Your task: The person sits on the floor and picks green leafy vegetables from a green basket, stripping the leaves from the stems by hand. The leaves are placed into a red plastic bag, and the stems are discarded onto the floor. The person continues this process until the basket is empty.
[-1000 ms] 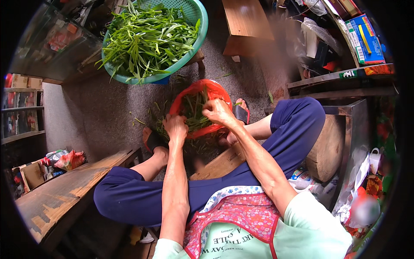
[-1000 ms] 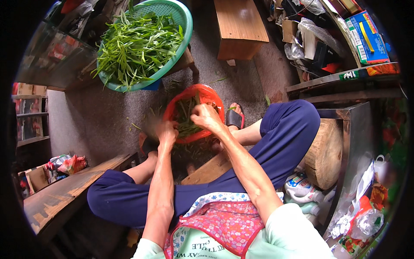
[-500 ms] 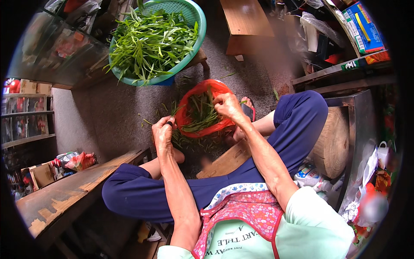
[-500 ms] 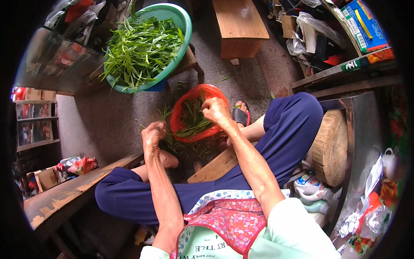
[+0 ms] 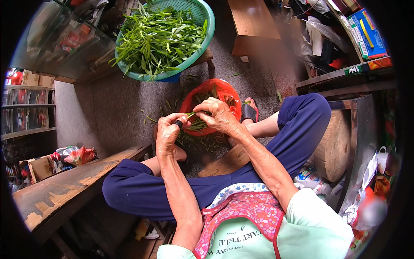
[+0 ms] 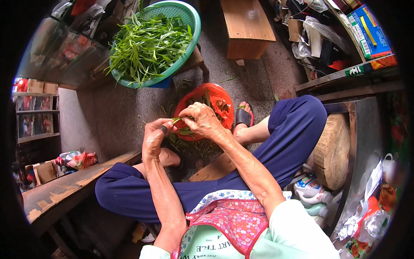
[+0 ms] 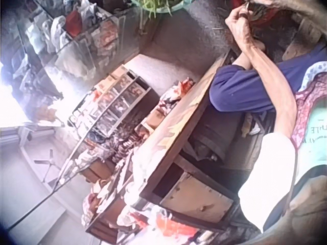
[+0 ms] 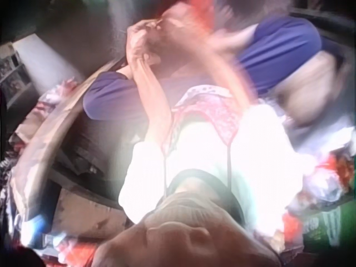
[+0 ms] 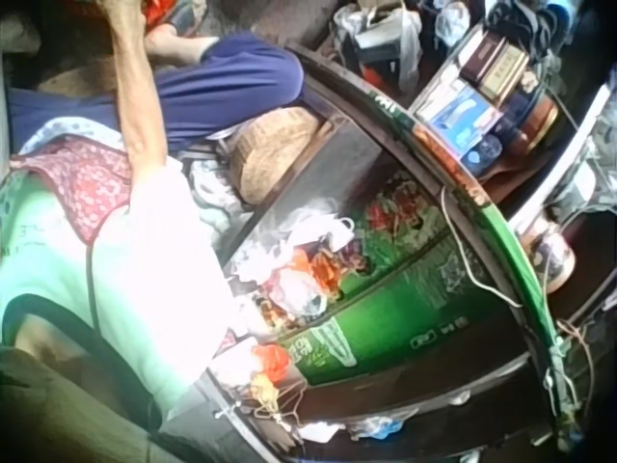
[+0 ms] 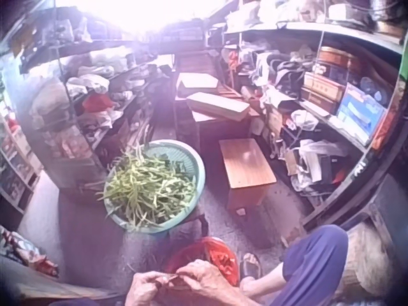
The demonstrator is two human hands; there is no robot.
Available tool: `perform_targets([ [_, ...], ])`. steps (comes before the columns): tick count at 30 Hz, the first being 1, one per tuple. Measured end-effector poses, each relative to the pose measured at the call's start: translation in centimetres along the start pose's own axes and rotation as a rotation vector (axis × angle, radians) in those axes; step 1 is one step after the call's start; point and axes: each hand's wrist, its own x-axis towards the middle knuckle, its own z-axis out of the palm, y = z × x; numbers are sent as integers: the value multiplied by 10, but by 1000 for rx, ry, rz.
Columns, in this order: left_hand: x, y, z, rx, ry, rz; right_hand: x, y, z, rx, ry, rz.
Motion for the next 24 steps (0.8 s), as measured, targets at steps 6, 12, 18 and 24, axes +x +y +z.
perform_targets([
  [6, 6, -9, 5, 119, 14, 108, 6, -7, -5, -181, -6, -139],
  [12, 24, -40, 10, -227, 404, 221, 18, -37, -14, -401, 95, -174],
  [18, 42, -120, -13, 58, 900, 5, 102, -105, -62, -147, 531, -343],
  [24, 64, -165, 19, 784, 506, 71, 215, -75, -43, -572, 218, -182],
])
